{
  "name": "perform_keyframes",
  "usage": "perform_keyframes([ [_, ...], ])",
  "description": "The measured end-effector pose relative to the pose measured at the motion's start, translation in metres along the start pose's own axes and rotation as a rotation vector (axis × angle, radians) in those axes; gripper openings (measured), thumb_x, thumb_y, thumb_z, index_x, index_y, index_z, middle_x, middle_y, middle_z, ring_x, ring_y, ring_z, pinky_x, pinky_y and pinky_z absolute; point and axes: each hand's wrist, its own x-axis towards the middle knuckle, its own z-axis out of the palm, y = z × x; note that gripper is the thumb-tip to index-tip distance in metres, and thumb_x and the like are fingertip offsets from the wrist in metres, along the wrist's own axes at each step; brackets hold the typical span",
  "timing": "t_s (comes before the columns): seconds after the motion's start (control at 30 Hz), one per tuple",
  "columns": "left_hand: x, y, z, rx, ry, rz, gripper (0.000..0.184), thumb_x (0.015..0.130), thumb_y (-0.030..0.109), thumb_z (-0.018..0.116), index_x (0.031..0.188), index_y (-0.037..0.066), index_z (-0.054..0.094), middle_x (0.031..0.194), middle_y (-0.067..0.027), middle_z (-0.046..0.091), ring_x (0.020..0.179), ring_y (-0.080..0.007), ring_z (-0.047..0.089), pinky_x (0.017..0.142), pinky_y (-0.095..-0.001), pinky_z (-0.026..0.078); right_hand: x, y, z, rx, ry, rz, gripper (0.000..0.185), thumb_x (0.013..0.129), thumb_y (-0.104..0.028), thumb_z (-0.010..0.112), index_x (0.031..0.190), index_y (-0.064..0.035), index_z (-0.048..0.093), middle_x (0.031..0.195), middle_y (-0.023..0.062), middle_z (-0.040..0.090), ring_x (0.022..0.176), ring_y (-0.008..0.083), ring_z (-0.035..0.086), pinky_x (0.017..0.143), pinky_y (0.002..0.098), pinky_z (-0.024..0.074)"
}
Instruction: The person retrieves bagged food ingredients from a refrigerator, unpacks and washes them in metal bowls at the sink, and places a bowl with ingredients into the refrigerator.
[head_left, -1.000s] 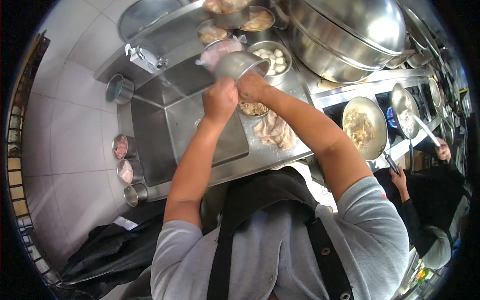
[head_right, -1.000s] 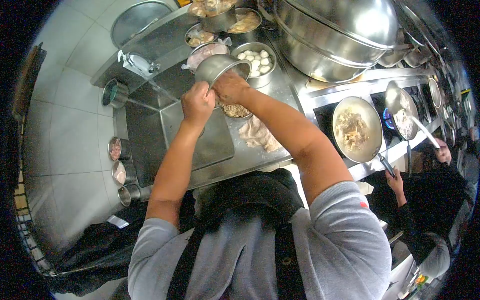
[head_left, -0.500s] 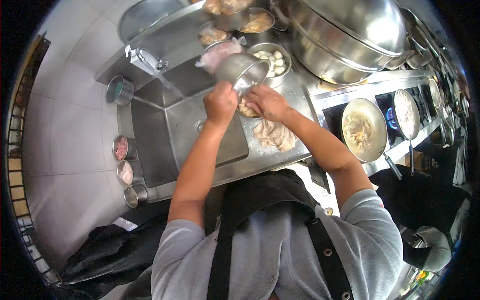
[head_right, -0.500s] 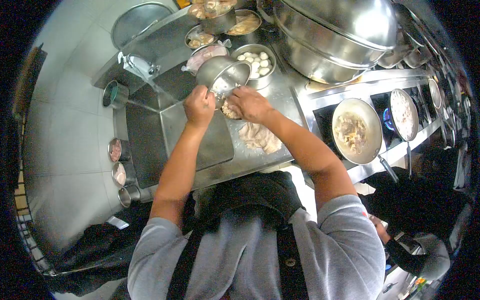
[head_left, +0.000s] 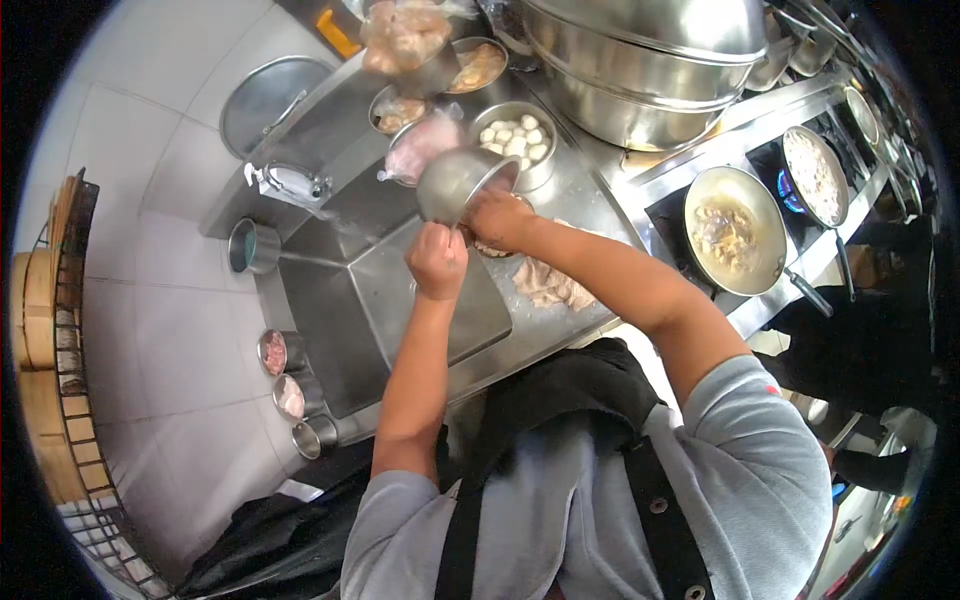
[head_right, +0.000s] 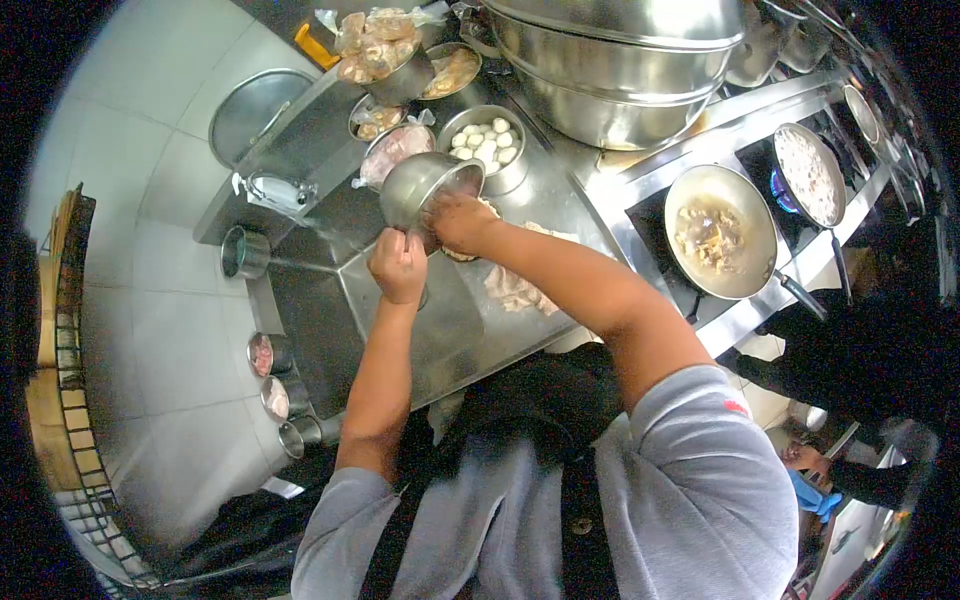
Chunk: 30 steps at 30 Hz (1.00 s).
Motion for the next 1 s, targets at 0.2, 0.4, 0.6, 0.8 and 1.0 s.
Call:
perform_keyframes([
  [0.2,-0.007,0.003,-0.002,-0.069,-0.052,-0.046,0.023,0.07,0.003,0.065,0.065,0.005,0.043,0.064,-0.0136,0.047,0.056,-0.036,0.051,0.049,-0.0432,0.04,0.002,0.023,-0.01,-0.02,-0.126,0.159,0.029,0.086,-0.021,0.049,0.102,-0.004,0.066,0.109,0.0132,0.063,0.107,0.0263,0.057,0.092,0.0381,0.0434],
  [0.4,0.002,0.003,0.003,-0.072,-0.025,0.024,0.024,0.066,0.0,0.064,0.063,0.007,0.041,0.063,-0.0108,0.045,0.054,-0.0333,0.049,0.048,-0.0436,0.039,-0.025,0.009,0.014,0.13,0.169,0.055,0.033,0.084,-0.027,0.054,0.107,-0.0047,0.062,0.109,0.0137,0.058,0.107,0.0304,0.053,0.091,0.0404,0.0436],
  [0.6,0.013,-0.007,-0.001,-0.093,0.066,-0.051,0.024,0.066,0.0,0.063,0.063,0.006,0.04,0.061,-0.0112,0.044,0.054,-0.0342,0.048,0.048,-0.0428,0.039,-0.048,-0.002,0.01,0.21,0.203,0.109,0.029,0.086,-0.019,0.053,0.112,-0.0064,0.059,0.111,0.0138,0.054,0.106,0.0295,0.051,0.096,0.0404,0.04],
  [0.8,0.013,0.0,-0.014,-0.151,0.129,-0.214,0.023,0.071,0.0,0.058,0.061,0.005,0.037,0.055,-0.0153,0.041,0.051,-0.0372,0.046,0.047,-0.0413,0.037,-0.049,0.0,0.0,-0.022,0.472,0.121,0.035,0.087,-0.016,0.047,0.117,-0.0017,0.057,0.124,0.0152,0.051,0.117,0.0295,0.046,0.105,0.0397,0.0334],
  [1.0,0.012,-0.003,-0.028,-0.14,0.13,-0.194,0.02,0.071,0.0,0.056,0.06,0.004,0.04,0.055,-0.0165,0.042,0.049,-0.0344,0.047,0.046,-0.0387,0.037,-0.054,0.009,0.009,-0.216,0.186,0.017,0.029,0.085,-0.017,0.048,0.102,0.0012,0.063,0.117,0.0145,0.055,0.114,0.0295,0.047,0.105,0.0409,0.0325],
])
